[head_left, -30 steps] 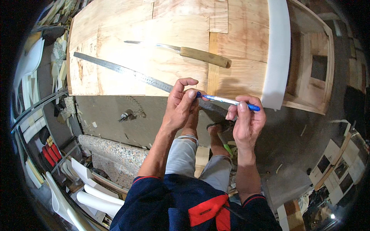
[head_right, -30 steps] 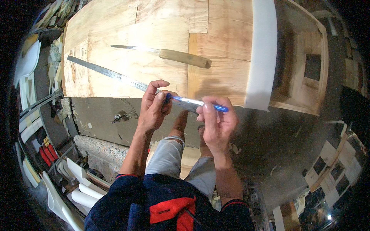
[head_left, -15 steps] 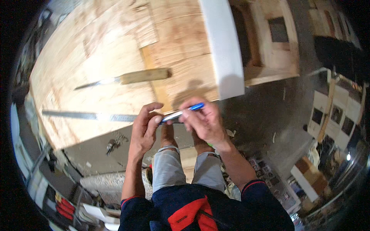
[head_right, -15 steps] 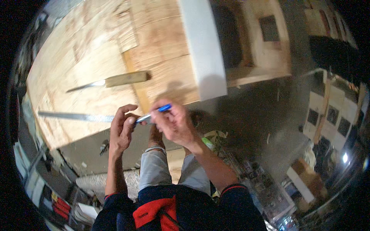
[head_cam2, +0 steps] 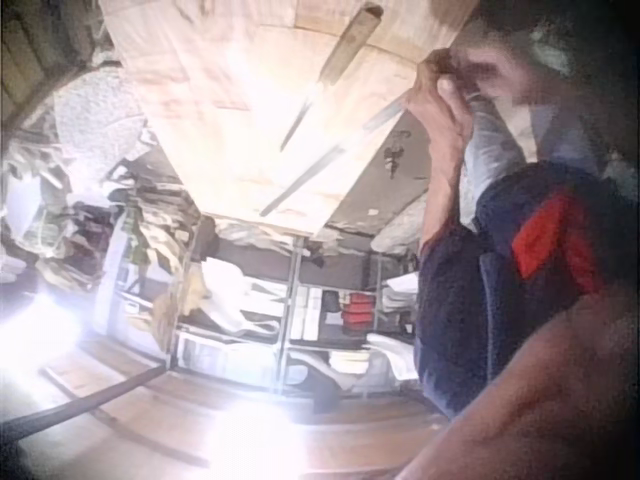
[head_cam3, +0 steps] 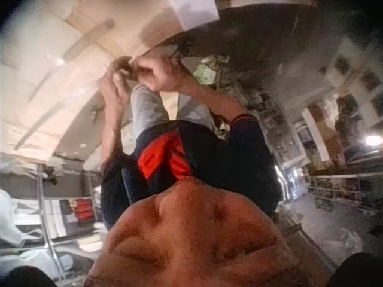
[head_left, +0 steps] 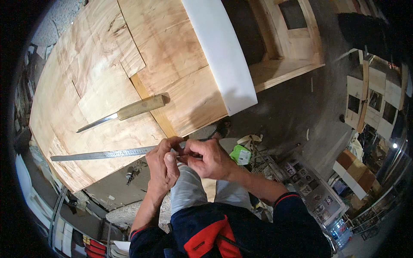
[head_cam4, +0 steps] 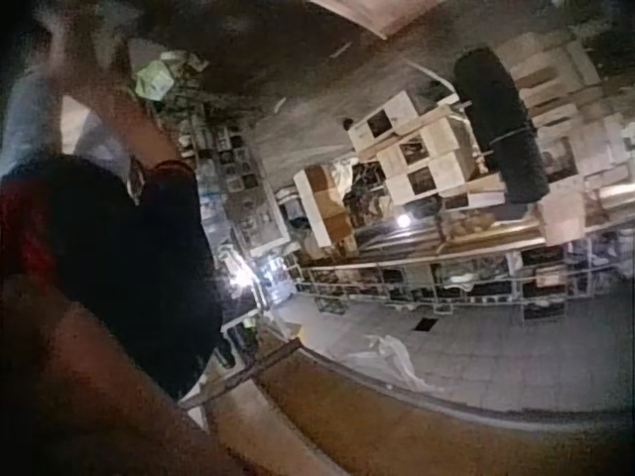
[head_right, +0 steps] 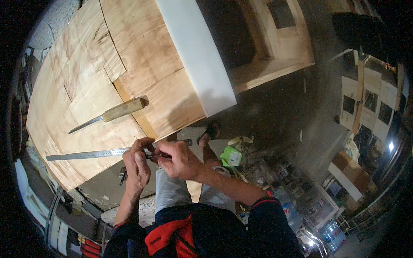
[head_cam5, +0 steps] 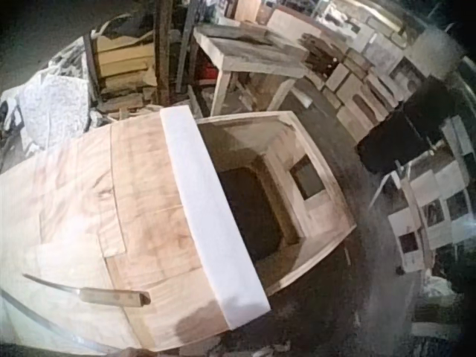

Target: The person measures and marks a wooden board using a ruler and pen, then applies a finish with a spray gun. The person moves around the board to cover different areas while spraying.

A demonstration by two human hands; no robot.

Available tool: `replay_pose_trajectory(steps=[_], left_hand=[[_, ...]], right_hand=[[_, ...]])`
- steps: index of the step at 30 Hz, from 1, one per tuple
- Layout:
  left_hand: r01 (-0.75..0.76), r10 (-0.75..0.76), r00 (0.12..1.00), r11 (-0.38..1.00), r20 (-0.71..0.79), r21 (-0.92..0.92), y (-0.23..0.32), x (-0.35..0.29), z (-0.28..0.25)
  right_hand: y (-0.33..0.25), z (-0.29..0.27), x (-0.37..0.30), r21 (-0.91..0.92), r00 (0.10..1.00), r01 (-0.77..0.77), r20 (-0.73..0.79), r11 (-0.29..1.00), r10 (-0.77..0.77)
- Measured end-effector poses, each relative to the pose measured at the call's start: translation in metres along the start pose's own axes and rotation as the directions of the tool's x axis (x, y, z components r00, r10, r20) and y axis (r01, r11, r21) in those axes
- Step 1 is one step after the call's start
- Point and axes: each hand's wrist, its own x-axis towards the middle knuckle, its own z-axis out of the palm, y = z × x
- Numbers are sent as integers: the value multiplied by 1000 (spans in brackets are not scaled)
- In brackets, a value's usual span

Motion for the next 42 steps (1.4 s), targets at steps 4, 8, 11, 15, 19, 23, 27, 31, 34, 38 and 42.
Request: replay_pose_trajectory(steps=[4,8,11,15,19,23,27,31,34,38,42], left_hand=[[-8,9,1000,1000,20,-14,-8,-5,-2],[49,-49,997,999,54,3,-6,3,-15],[12,-41,977,990,208,142,-20,7,-37],[94,-154,955,968,252,233,-50,-9,-70],[383,-360,915,916,-182,114,-84,-28,-75],[242,-222,894,970,-389,2,-88,2,-66],[106,-22,763,990,-646,92,-80,85,-80],[87,112,590,976,-799,201,-121,203,-141],[365,141,517,856,-845,367,-161,260,-171],[427,169,519,798,-838,425,-169,280,-154],[497,146,553,732,-820,465,-166,278,-152]], right_hand=[[1,14,-1,9,998,-15,-55,1000,15],[-8,6,17,23,978,-203,47,979,201],[-5,-1,45,-28,971,-178,155,984,181],[0,-4,58,-148,997,-75,16,986,78],[48,-65,30,-731,843,-111,-428,674,-326],[111,-111,22,-888,902,-273,-370,370,-222],[106,-116,76,-940,959,-214,-255,267,-128],[69,-129,174,-969,962,-82,-138,231,-236],[42,-134,256,-972,933,-23,-105,235,-344],[25,-165,346,-983,891,45,-40,177,-452],[7,-179,446,-978,838,130,19,165,-546]])
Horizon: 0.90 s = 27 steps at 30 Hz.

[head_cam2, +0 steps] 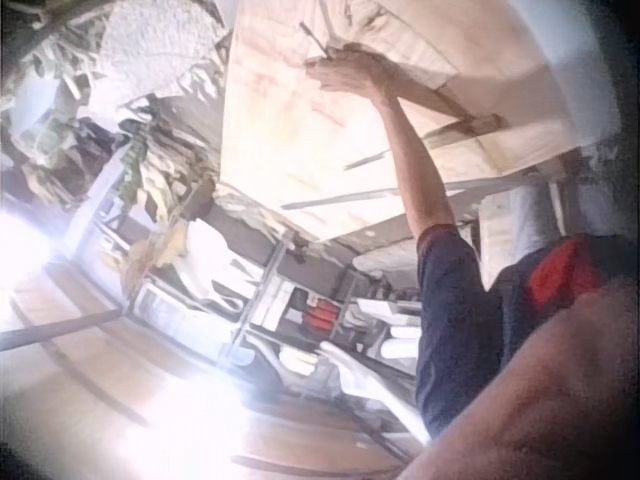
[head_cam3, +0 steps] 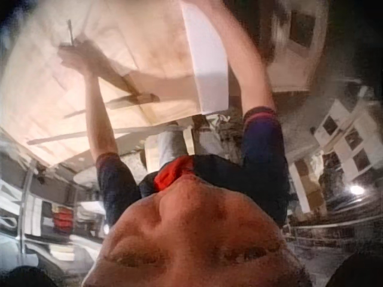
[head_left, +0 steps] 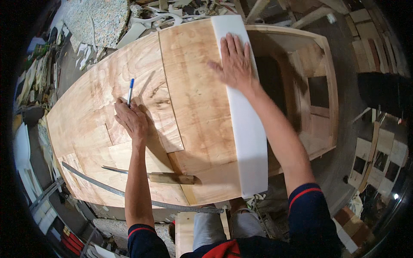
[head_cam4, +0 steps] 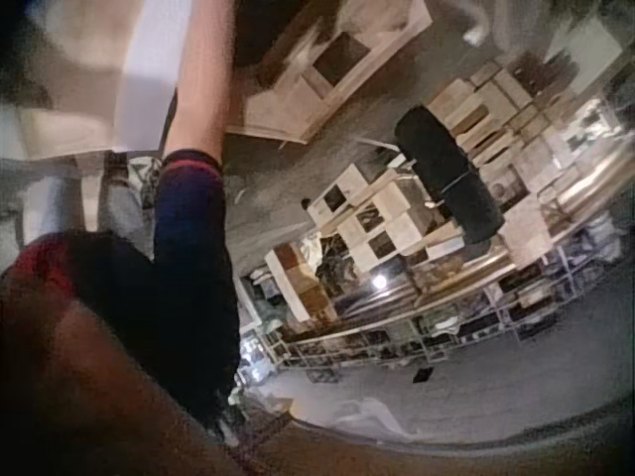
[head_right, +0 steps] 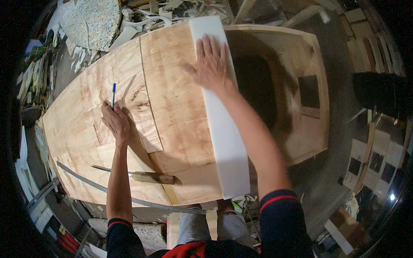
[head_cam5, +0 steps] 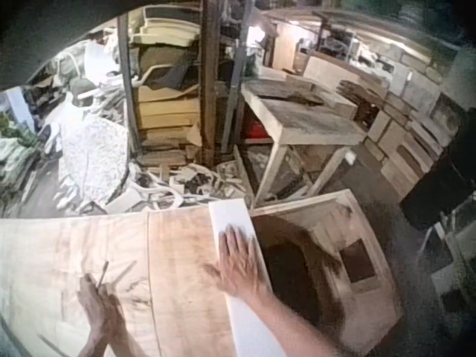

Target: The person measures and marks a wooden board using a ruler and pen, then applies a finish with a spray gun. The person moves around the board to cover different areas while spraying.

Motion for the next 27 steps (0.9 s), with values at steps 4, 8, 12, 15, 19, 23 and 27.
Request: replay_pose_trajectory(steps=[4,8,12,15,19,23,27], left_hand=[[-10,10,1000,999,2,30,9,2,-3],[-57,60,996,997,-65,56,12,1,16],[-53,55,998,995,-13,86,0,5,-5],[-56,56,998,996,4,65,-2,4,3],[-32,30,998,998,52,50,-2,8,6],[-2,-12,991,995,135,100,-20,11,11],[-45,43,999,996,18,84,-14,13,8]], right_hand=[[21,25,85,12,999,48,1,999,-48],[56,40,137,-49,995,89,-29,995,-91],[27,7,94,-33,988,-104,107,994,107],[8,-21,-11,-130,971,-147,172,981,168],[-30,-60,-202,57,957,-215,211,975,199],[-82,-94,-356,10,862,-400,344,916,372],[-108,-112,-415,17,822,-464,379,885,424]])
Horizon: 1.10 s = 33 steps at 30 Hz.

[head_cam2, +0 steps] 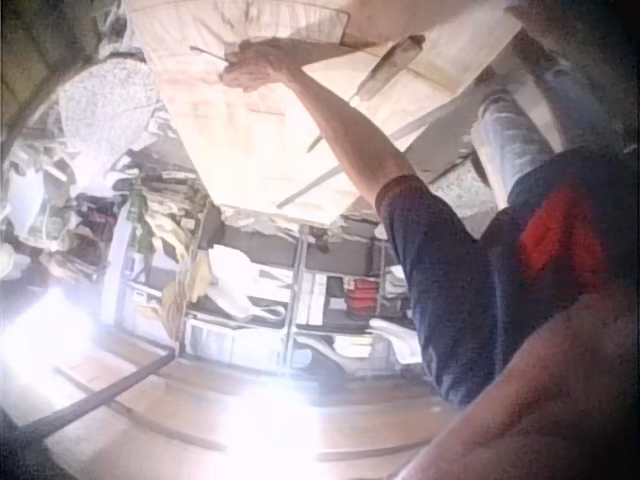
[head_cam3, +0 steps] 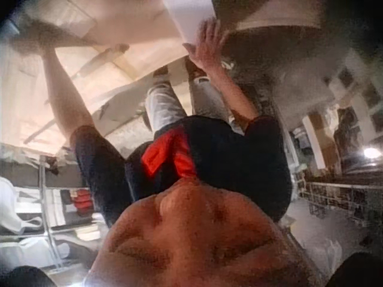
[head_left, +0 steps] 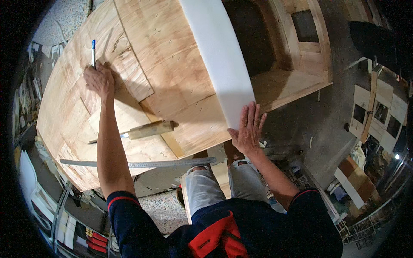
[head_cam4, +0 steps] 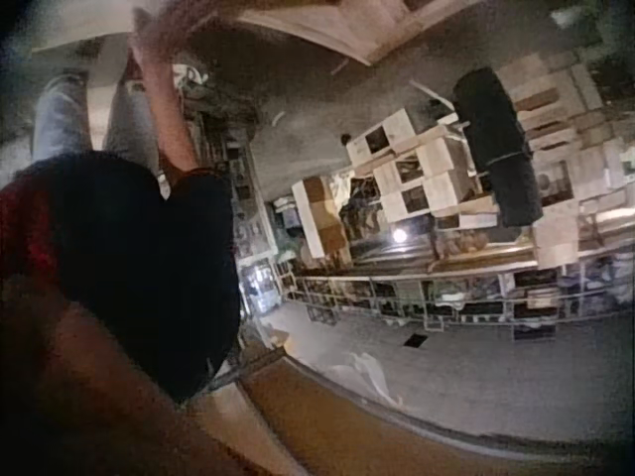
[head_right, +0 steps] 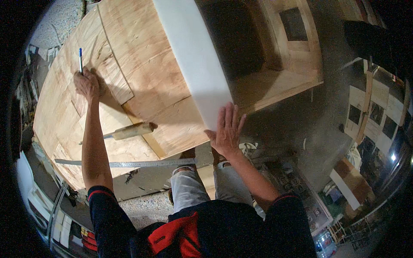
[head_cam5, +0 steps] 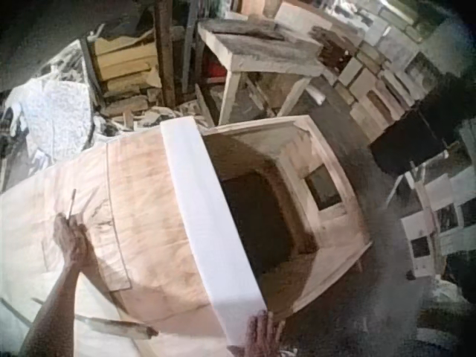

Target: The person measures and marks a wooden board using a ruler and pen, then applies a finish with a spray gun. The person moves around the board to cover different areas while spraying.

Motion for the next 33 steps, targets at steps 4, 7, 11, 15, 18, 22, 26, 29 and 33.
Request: replay_pose_trajectory(steps=[4,7,11,15,18,22,26,29,33], left_hand=[[240,-189,970,845,154,-478,2,-6,-52],[157,-254,961,823,-108,-545,-10,-42,-106],[269,-343,930,883,-136,-383,-83,-148,-188],[642,-738,667,499,103,-582,-166,-269,-236],[723,-840,475,204,261,-660,-217,-321,-245],[670,-841,352,-79,410,-738,-215,-294,-213],[640,-724,259,-367,639,-675,-278,-281,-200],[583,-768,353,-267,535,-768,-267,-264,-191],[450,-733,410,-355,543,-819,-231,-262,-185]], right_hand=[[-40,-24,-8,72,989,111,-110,991,-103],[-87,-26,-16,312,950,309,-155,898,-273],[-165,-5,-32,384,900,397,16,834,-436],[-199,32,-69,186,865,467,107,864,-491],[-206,37,-84,138,856,471,166,871,-489],[-179,45,-80,116,827,554,30,824,-561],[-190,-5,-78,397,727,593,108,700,-678],[-171,-40,-94,508,753,516,114,689,-648],[-140,-40,-120,545,766,403,239,735,-597]])
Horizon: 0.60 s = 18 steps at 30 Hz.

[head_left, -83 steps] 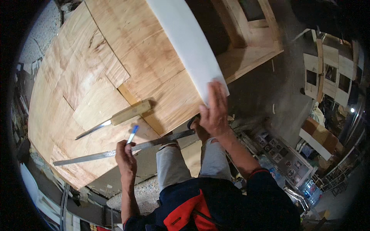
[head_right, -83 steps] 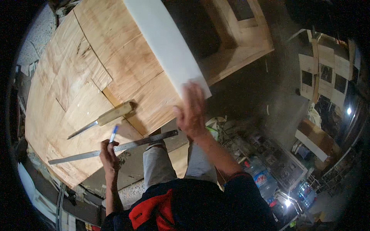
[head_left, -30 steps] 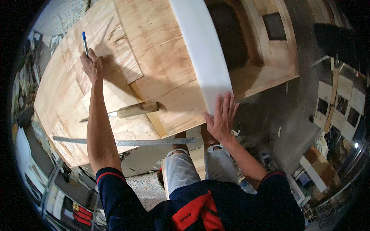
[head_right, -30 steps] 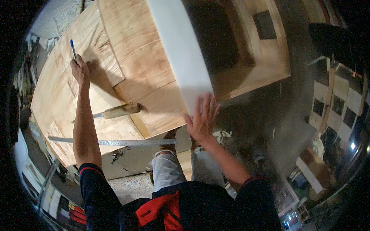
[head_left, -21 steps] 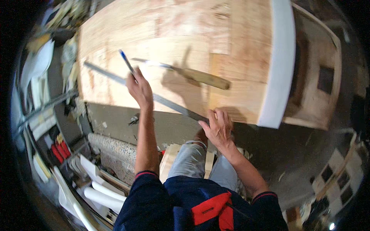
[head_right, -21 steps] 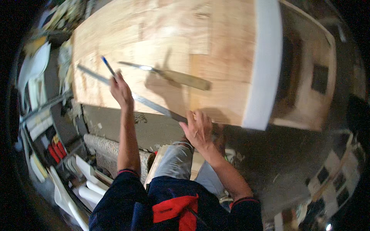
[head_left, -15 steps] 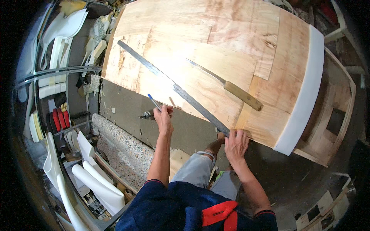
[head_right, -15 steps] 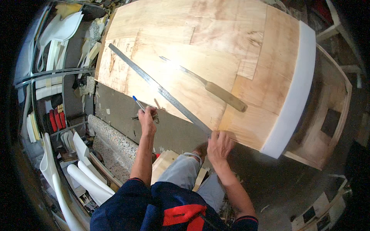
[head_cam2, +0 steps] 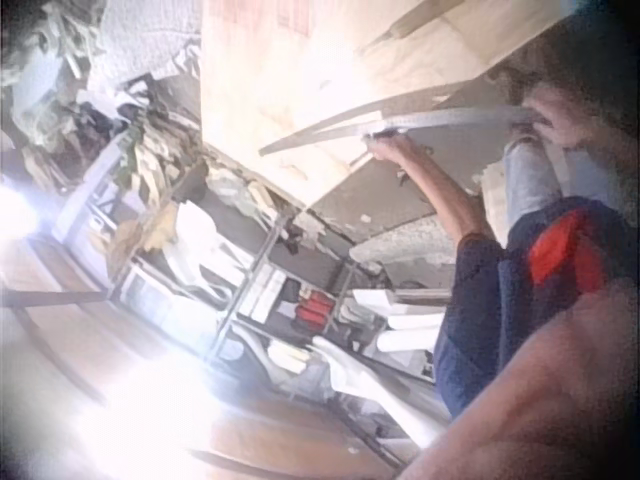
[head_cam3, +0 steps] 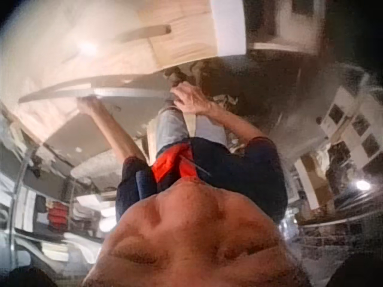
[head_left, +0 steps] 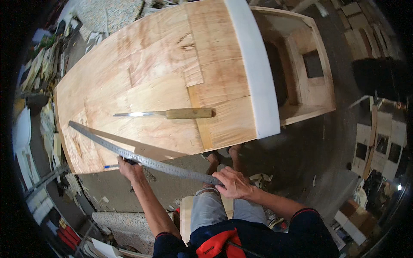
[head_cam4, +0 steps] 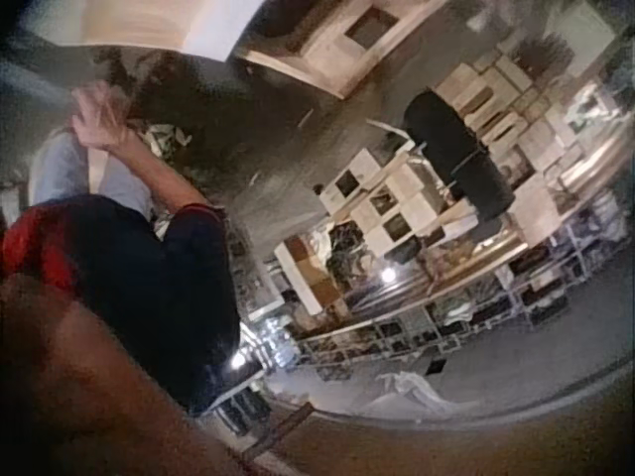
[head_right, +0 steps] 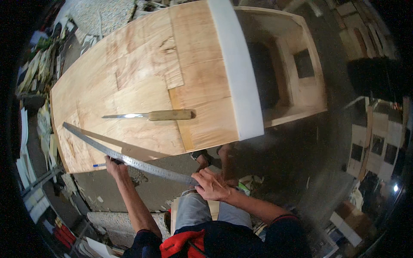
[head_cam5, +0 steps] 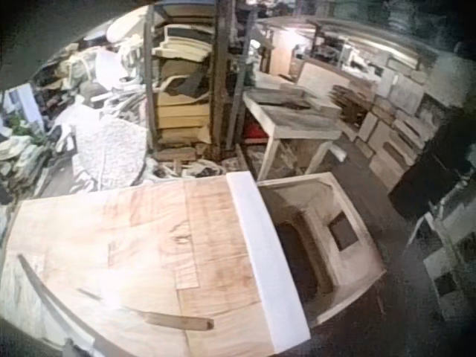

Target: The person measures and marks a wooden board using a ruler and pen, then applies a finish with a spray gun. The person moves around the board to cover different areas while spraying.

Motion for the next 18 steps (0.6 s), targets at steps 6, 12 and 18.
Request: replay_pose_trajectory(steps=[6,12,18], left_hand=[[-73,63,991,994,116,83,-8,15,20],[-230,238,971,949,-9,218,16,-58,80],[-332,336,941,905,33,267,-9,-120,107]], right_hand=[[16,8,16,-20,976,122,187,992,-116],[6,-5,100,-185,885,107,-429,977,-178],[47,-6,187,-469,898,-125,-428,874,-102]])
